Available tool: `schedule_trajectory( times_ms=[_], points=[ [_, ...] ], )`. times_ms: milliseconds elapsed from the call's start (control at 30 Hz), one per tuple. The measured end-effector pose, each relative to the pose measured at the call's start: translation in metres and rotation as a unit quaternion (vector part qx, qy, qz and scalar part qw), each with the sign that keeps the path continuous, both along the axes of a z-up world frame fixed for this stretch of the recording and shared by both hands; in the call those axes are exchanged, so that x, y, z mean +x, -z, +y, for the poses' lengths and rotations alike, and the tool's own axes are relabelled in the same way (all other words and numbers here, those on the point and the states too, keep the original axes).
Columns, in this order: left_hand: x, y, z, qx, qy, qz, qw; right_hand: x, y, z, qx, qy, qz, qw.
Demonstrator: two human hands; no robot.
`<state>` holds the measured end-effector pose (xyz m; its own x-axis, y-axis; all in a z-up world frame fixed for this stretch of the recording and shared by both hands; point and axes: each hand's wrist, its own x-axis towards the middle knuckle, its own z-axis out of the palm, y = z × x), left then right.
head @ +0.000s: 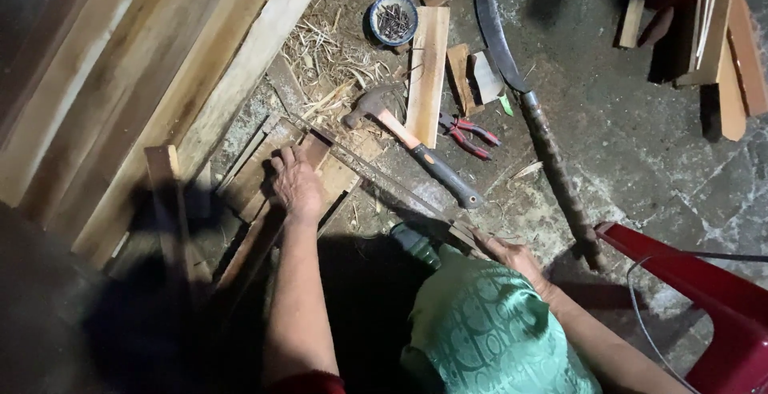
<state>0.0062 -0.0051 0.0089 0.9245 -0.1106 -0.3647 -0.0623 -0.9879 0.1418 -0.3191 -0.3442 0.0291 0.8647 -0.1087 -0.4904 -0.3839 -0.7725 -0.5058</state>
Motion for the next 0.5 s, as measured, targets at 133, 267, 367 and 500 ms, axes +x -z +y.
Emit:
schedule_trajectory(
  times_ms=[133, 267, 367, 500],
  points=[
    [0.002, 0.028, 0.018, -0.026, 0.015, -0.001, 1.0, 0.027, 0.007, 0.009, -0.028, -0.033, 0.053, 0.998],
    [0.003, 0.018, 0.01, -0.021, 0.014, 0.001, 1.0, 0.144, 0.024, 0.064, 0.037, -0.089, -0.042, 0.994],
    [0.003, 0.022, 0.009, -0.015, 0.018, -0.011, 1.0, 0.218, 0.003, 0.112, 0.048, -0.087, -0.149, 0.984],
    [-0.011, -0.01, 0.002, -0.02, 0.011, -0.009, 1.0, 0.179, 0.008, 0.097, 0.03, -0.078, -0.222, 0.971]
  ],
)
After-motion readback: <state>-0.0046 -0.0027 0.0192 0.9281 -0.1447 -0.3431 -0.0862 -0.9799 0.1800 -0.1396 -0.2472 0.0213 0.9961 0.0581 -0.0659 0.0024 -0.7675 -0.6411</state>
